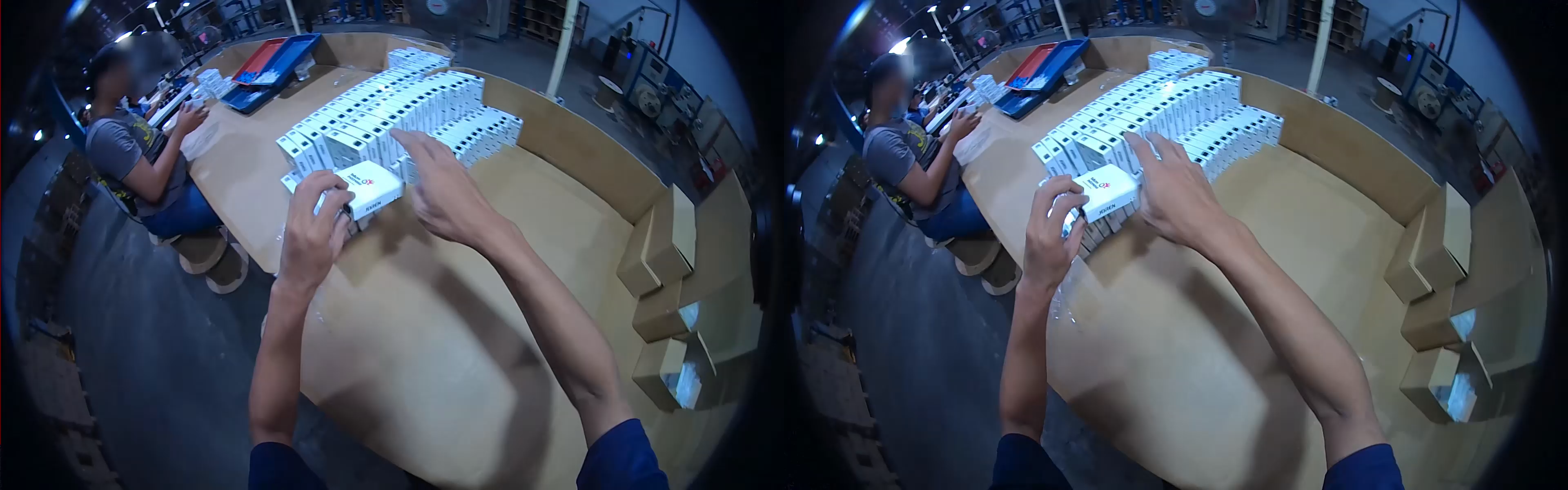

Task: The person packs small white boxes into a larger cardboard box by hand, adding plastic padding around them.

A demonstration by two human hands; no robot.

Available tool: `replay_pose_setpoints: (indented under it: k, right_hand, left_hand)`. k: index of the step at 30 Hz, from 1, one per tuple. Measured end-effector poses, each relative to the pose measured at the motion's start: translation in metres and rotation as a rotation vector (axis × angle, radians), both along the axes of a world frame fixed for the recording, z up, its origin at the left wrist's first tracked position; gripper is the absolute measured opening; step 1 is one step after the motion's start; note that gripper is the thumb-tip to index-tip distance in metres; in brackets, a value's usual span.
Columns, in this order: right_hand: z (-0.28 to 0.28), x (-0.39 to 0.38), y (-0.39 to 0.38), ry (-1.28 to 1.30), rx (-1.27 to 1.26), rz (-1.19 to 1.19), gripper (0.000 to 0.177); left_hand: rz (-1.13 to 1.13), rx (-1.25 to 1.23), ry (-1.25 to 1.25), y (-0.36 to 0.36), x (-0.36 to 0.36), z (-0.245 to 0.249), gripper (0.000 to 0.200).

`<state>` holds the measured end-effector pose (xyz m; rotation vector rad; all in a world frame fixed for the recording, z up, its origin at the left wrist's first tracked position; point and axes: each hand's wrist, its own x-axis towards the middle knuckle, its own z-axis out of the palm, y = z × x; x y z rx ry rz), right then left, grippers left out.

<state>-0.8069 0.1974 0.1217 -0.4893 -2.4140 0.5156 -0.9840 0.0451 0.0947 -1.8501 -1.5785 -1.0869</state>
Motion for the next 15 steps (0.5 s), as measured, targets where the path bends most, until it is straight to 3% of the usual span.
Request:
replay_pose_setpoints:
  k: [2, 5, 6, 9, 12, 15]
  right_hand:
    - [-0.004, 0.049, -0.011, 0.136, -0.126, 0.053, 0.064]
    - [-0.011, 0.122, -0.04, 0.308, -0.568, 0.212, 0.059]
    - [-0.011, 0.151, -0.051, 0.23, -0.746, 0.17, 0.056]
    - [-0.024, 0.218, -0.081, 0.38, -1.051, 0.2, 0.049]
    - [-0.016, 0.29, -0.104, 0.356, -0.939, -0.082, 0.032]
    - [-0.026, 0.37, -0.111, 0.522, -0.785, -0.236, 0.024]
  left_hand:
    - [-0.092, 0.037, -0.066, -0.001, 0.03, -0.009, 0.04]
    - [-0.202, 0.103, -0.084, 0.003, 0.089, -0.02, 0.043]
    - [-0.233, 0.123, -0.079, 0.005, 0.112, -0.022, 0.045]
    - [-0.375, 0.156, -0.071, 0.014, 0.191, -0.035, 0.045]
    - [-0.622, 0.102, -0.032, 0.021, 0.266, -0.033, 0.037]
    - [-0.889, -0.038, -0.029, 0.036, 0.333, -0.013, 0.036]
